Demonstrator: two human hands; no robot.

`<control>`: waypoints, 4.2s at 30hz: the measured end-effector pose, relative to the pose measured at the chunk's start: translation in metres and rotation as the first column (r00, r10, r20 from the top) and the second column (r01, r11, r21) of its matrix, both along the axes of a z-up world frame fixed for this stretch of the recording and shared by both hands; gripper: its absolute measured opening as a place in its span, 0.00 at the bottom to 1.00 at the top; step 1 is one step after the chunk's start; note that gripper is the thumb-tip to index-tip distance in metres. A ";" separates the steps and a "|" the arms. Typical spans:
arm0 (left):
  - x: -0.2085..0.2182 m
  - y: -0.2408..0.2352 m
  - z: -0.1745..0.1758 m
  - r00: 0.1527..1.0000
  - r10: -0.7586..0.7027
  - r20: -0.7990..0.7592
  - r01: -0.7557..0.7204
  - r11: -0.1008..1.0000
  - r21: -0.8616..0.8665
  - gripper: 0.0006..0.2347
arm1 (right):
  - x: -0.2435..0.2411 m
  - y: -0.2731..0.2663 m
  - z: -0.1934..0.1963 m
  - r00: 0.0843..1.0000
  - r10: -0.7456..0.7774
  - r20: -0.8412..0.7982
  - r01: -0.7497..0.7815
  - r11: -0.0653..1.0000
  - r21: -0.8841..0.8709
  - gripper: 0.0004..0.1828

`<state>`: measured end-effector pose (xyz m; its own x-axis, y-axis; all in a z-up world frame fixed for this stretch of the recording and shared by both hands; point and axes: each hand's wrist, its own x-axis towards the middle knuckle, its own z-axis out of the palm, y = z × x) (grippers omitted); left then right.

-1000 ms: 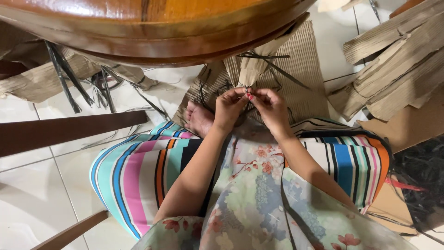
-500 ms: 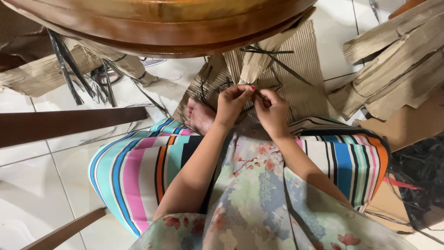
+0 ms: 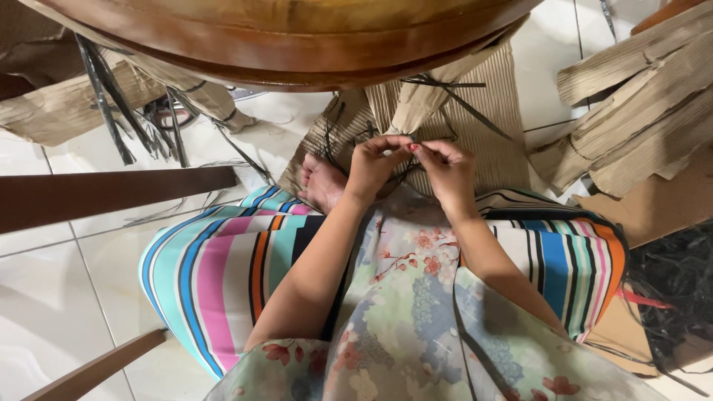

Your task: Wrapping wooden chair legs with protective cardboard and securing them with plastic ties.

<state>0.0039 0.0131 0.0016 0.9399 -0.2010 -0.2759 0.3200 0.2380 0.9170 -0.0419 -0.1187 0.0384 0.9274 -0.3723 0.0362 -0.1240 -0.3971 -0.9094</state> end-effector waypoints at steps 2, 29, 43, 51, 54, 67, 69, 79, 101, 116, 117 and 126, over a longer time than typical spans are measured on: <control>-0.001 0.001 0.012 0.996 -0.003 -0.092 0.001 1.000 -0.018 0.05 | 0.002 0.003 0.005 1.000 -0.002 -0.003 0.002 1.000 0.000 0.04; 0.006 0.000 -0.023 0.951 -0.064 -0.303 0.057 0.998 -0.033 0.09 | 0.011 -0.009 -0.013 1.000 0.022 0.017 -0.020 0.991 -0.129 0.06; -0.001 0.003 0.000 0.993 -0.108 -0.054 0.115 0.978 0.172 0.07 | 0.015 -0.007 -0.003 0.941 0.008 -0.338 0.196 0.802 0.564 0.12; -0.008 0.016 0.037 0.890 -0.024 0.456 -0.206 0.870 0.448 0.08 | 0.011 -0.021 -0.030 0.930 0.161 -0.331 0.199 0.539 0.818 0.07; -0.006 0.021 0.032 0.759 -0.147 0.634 -0.298 0.787 0.540 0.08 | 0.008 -0.024 -0.034 0.939 0.147 -0.309 0.143 0.651 0.745 0.05; 0.000 0.028 0.021 0.669 -0.271 0.693 -0.403 0.650 0.644 0.04 | 0.006 -0.002 -0.008 0.983 0.010 -0.184 0.060 0.927 0.370 0.09; 0.000 0.029 0.023 0.677 -0.292 0.675 -0.391 0.635 0.667 0.04 | 0.006 0.006 0.007 0.991 -0.011 -0.135 0.056 0.939 0.338 0.08; 0.008 0.039 0.015 0.672 -0.317 0.669 -0.473 0.511 0.718 0.05 | 0.006 -0.018 -0.007 0.994 0.036 0.099 -0.027 0.996 -0.087 0.04; -0.002 0.056 0.020 0.880 -0.445 0.169 0.145 0.589 0.795 0.14 | 0.016 -0.025 0.000 0.790 0.015 -0.613 -0.227 0.936 -0.269 0.27; -0.021 0.051 -0.038 0.833 -0.553 -0.011 0.227 0.324 0.918 0.13 | -0.008 -0.044 -0.064 0.894 0.346 -0.284 -0.431 0.837 -0.338 0.06; -0.022 0.049 -0.042 0.829 -0.558 0.038 0.189 0.343 0.920 0.14 | -0.014 -0.033 -0.038 0.911 0.348 -0.220 -0.399 0.877 -0.266 0.08; -0.031 0.059 0.063 0.826 -0.360 0.434 0.001 0.771 0.637 0.10 | -0.008 -0.053 0.022 0.967 0.088 0.238 -0.062 0.991 -0.116 0.06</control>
<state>-0.0275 0.0723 0.0642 0.9313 -0.3488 0.1045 -0.2530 -0.4136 0.8746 -0.0499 -0.1713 0.0602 0.9111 -0.2835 0.2993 0.1291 -0.4934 -0.8602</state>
